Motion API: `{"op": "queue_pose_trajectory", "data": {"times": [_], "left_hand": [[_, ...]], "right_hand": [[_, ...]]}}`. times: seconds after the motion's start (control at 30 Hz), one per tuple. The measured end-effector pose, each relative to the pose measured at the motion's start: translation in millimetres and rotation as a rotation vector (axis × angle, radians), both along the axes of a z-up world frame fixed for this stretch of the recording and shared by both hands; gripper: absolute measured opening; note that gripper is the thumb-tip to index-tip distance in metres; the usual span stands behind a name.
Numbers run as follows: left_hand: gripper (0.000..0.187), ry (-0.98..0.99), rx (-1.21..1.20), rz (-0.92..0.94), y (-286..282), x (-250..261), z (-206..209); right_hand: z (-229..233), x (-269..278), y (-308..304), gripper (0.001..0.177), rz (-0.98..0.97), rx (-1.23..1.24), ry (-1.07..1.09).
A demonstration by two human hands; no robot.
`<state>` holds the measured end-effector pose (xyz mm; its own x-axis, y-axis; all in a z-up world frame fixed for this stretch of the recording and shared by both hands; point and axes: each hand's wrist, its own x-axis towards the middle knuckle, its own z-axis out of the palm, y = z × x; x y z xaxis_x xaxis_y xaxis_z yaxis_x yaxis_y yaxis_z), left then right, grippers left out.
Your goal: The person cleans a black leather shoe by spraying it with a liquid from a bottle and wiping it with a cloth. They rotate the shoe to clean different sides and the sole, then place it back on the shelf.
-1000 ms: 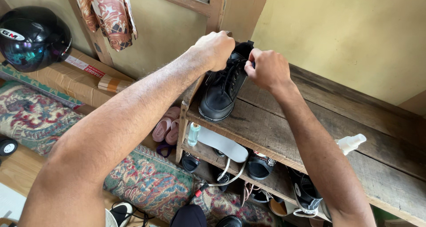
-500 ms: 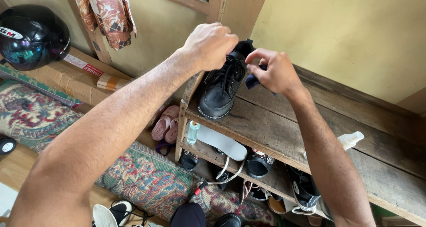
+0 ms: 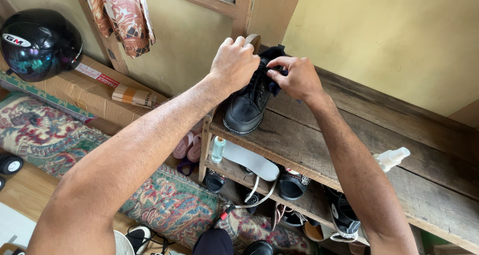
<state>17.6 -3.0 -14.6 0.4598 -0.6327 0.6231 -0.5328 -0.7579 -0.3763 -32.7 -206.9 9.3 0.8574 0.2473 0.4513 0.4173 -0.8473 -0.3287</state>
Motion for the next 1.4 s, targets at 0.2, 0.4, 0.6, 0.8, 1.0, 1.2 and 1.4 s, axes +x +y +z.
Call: {"op": "queue_pose_trajectory", "data": {"times": [0.2,0.4,0.6,0.8,1.0,1.2,1.4], "left_hand": [[0.026,0.244,-0.228,-0.069,-1.7,-16.8,11.5],[0.014,0.956,-0.398,0.069,1.2,-33.3,22.0],[0.034,1.084,-0.242,0.301,9.2,-60.4,45.5],[0.041,0.879,-0.233,0.296,19.4,-51.3,62.8],[0.014,0.371,-0.37,-0.302,15.9,0.2,48.6],[0.033,0.701,-0.188,-0.16,-0.6,11.7,42.9],[0.016,0.74,-0.342,-0.155,-5.6,10.1,34.6]], "right_hand": [[-0.5,12.2,-3.2,0.014,0.053,-0.029,-0.055],[1.6,18.4,-1.9,0.015,0.075,-0.059,-0.035],[2.3,20.2,-3.4,0.015,0.044,-0.025,0.032],[5.9,28.5,-15.7,0.019,0.037,0.121,0.116],[13.4,24.7,-33.6,0.023,-0.008,0.098,0.236],[10.0,9.0,-27.3,0.032,-0.047,-0.134,0.55],[-13.8,9.5,-22.2,0.03,0.053,0.152,0.533]]}}
